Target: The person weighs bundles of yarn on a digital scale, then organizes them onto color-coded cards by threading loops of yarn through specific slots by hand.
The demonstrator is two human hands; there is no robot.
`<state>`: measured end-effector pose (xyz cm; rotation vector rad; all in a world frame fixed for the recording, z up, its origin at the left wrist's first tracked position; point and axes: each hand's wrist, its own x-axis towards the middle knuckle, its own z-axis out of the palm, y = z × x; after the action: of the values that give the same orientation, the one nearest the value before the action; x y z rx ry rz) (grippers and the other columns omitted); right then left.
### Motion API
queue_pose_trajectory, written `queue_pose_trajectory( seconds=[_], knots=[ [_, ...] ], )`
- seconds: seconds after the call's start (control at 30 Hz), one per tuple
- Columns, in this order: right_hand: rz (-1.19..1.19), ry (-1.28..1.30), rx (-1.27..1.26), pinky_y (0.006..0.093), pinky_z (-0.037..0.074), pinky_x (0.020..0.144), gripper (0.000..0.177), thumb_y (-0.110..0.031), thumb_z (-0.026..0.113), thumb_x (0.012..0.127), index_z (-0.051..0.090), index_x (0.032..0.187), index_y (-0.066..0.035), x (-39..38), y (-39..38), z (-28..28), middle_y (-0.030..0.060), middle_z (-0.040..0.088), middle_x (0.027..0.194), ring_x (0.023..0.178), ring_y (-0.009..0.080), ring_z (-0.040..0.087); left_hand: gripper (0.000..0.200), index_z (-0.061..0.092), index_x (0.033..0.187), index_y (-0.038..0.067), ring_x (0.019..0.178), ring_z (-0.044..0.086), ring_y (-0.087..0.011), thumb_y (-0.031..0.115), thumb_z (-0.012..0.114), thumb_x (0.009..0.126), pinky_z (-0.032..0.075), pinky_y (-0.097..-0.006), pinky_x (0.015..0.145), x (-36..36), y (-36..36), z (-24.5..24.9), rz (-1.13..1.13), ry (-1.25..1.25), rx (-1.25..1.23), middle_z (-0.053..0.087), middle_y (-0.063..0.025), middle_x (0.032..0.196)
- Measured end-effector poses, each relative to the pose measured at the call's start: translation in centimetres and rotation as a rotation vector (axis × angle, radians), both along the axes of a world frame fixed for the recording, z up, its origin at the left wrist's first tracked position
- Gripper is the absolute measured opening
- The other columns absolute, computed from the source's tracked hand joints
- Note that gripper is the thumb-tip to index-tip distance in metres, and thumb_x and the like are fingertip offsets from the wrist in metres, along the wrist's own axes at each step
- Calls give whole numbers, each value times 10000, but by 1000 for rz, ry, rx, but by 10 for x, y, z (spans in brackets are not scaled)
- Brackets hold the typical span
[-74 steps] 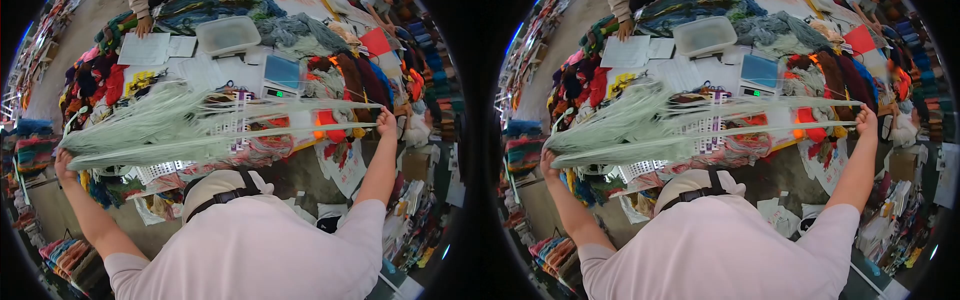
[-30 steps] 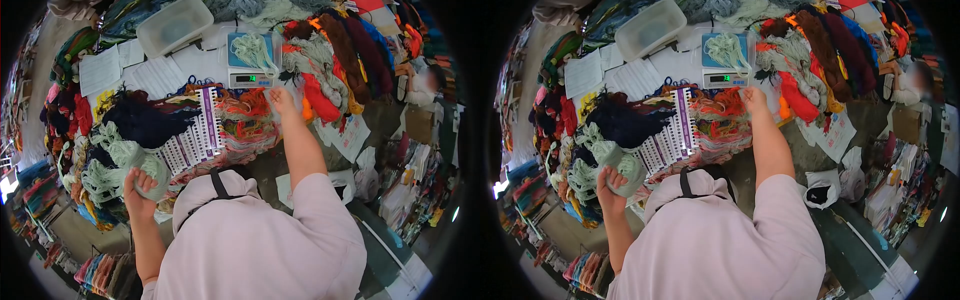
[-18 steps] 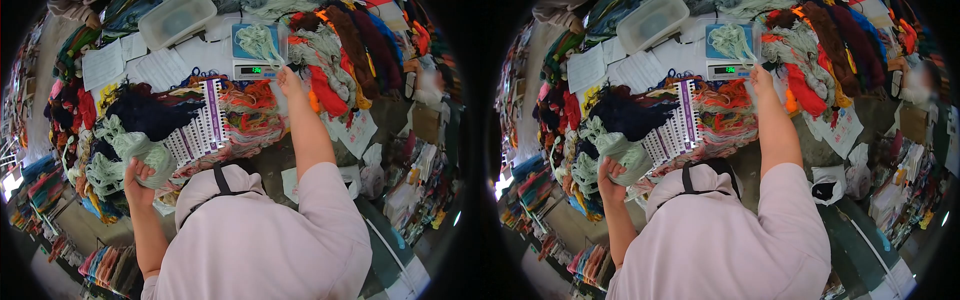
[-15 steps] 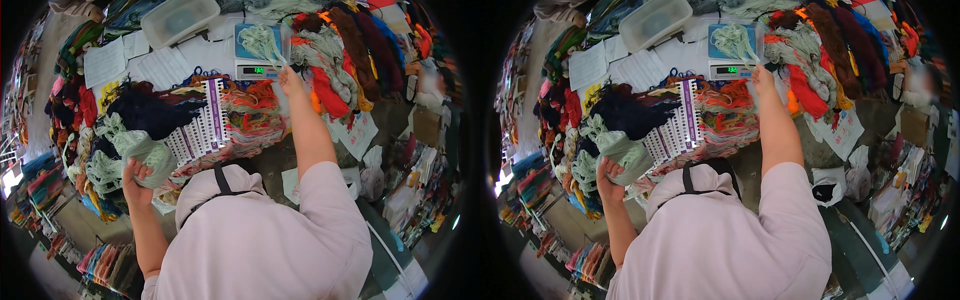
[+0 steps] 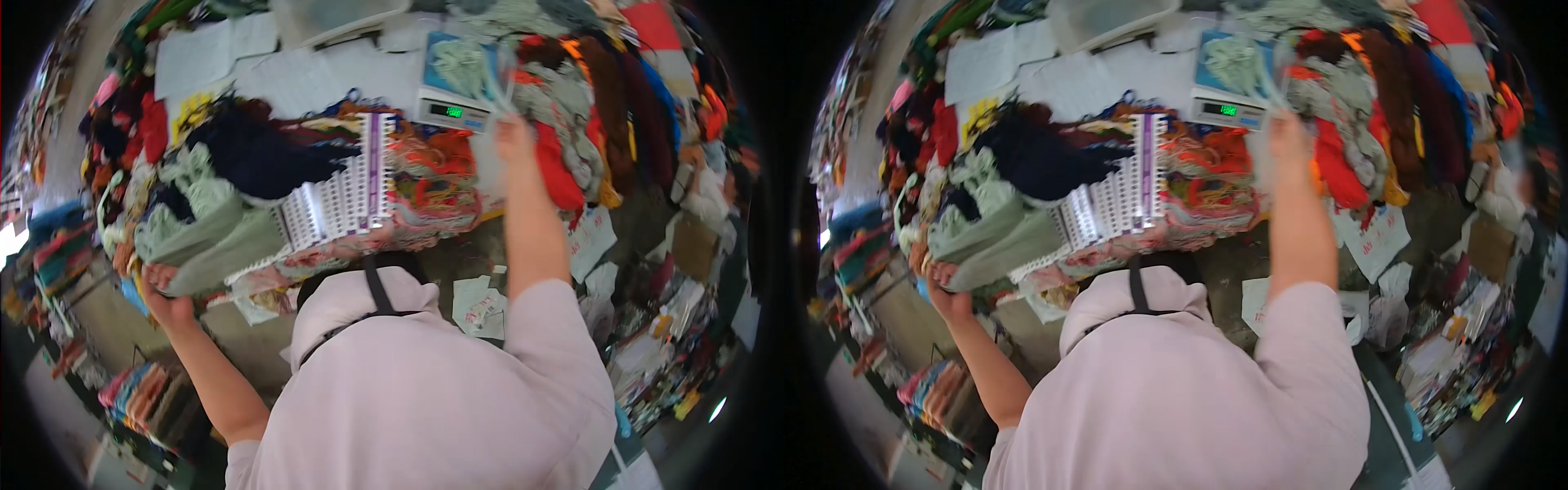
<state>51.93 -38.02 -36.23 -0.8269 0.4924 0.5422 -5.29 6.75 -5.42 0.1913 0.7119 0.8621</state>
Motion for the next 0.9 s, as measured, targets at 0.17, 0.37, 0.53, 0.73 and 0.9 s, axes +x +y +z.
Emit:
queue_pose_trajectory(
  seconds=[0.17,0.37,0.53,0.73,0.9],
  knots=[
    [-392,-748,-1003,381,541,721,157,-43,504,672,635,708,34,42,-81,216,179,641,781,741,308,631,57,511,900,47,633,441,-118,86,552,906,423,-260,650,-82,61,21,3,-15,227,479,6,754],
    [163,-758,-1105,244,371,615,314,-298,477,902,660,1048,-89,-102,93,265,-10,508,774,713,105,465,304,641,1080,88,719,551,-136,136,688,783,478,-302,648,50,-3,-117,-484,718,128,601,-17,839],
    [1024,-762,-742,257,403,554,325,-237,449,903,686,1055,-74,-268,217,101,-19,549,713,596,94,479,211,668,1009,18,531,523,-119,111,632,823,429,-266,519,97,-68,-247,-744,1067,291,629,-40,757],
    [1249,-658,-840,302,433,558,257,-265,606,858,695,866,-24,-359,289,41,65,635,642,565,149,569,353,661,1004,-29,611,651,-290,219,647,752,494,-371,608,89,-75,-274,-999,1516,688,661,-201,747],
    [1179,-700,-907,357,455,581,195,-246,646,787,714,825,-68,-371,303,28,120,641,656,592,279,607,351,641,819,-89,745,651,-395,254,641,745,501,-429,671,89,-74,-273,-810,1339,706,652,-259,769]
  ],
)
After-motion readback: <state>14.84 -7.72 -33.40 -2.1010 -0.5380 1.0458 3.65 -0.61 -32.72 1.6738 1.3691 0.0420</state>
